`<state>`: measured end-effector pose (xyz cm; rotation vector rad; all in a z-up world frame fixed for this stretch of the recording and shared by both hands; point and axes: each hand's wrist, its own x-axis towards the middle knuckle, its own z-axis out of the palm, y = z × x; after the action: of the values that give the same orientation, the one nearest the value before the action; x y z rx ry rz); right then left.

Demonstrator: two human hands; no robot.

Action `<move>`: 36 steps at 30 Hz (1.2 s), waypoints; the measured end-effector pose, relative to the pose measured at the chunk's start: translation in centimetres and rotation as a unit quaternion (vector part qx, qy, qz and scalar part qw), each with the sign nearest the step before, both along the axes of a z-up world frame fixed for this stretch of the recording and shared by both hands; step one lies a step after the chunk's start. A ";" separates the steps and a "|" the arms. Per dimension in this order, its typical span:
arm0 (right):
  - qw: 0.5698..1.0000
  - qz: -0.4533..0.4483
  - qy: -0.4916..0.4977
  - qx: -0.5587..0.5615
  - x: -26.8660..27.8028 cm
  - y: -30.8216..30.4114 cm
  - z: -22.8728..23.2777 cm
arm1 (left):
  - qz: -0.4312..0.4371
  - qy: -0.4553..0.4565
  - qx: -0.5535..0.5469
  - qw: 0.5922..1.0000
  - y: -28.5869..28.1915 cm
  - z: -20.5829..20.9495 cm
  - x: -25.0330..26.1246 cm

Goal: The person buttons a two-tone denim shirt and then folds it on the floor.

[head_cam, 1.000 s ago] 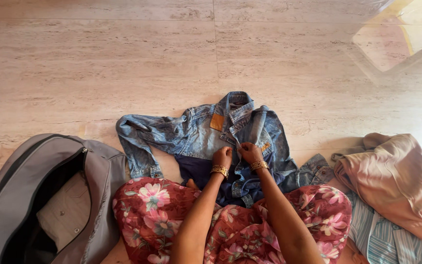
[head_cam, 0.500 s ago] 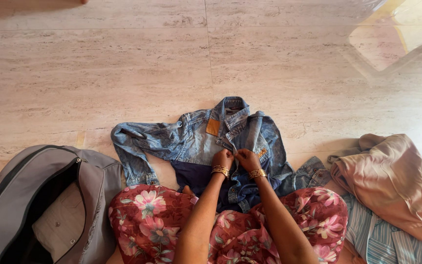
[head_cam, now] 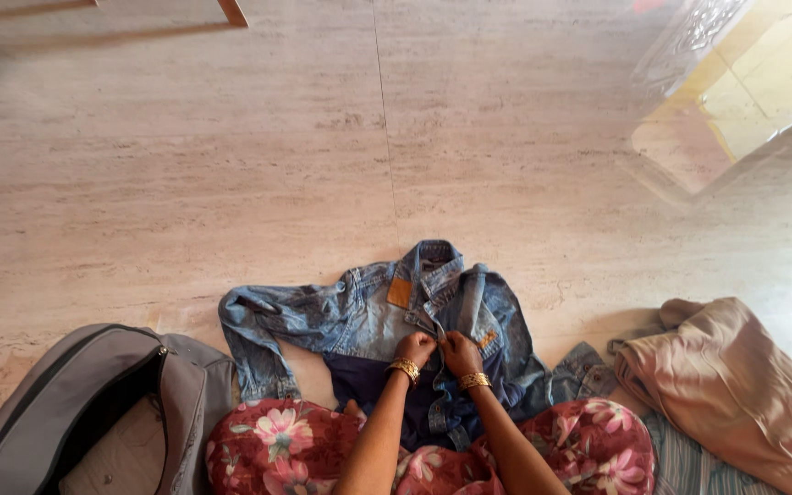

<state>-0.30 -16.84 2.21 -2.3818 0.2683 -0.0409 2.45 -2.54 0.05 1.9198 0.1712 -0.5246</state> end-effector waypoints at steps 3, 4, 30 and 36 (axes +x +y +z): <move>0.998 -0.014 0.035 0.041 0.2 0.0 0.7 | -0.006 0.014 0.007 1.000 0.2 0.7 0.2; 0.998 -0.011 0.037 0.050 0.2 -0.1 0.8 | -0.009 0.022 0.007 1.000 0.1 0.8 0.0; 0.950 0.002 0.160 0.270 1.3 -0.7 0.2 | 0.081 0.047 -0.166 0.982 0.4 0.1 -0.2; 0.935 0.037 0.114 0.333 1.2 -0.8 -0.6 | 0.061 0.029 -0.087 0.994 0.8 -0.8 -0.1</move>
<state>0.90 -17.64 1.58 -1.7140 0.2515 0.3166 2.34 -1.73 -0.73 1.7145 0.2706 -0.4968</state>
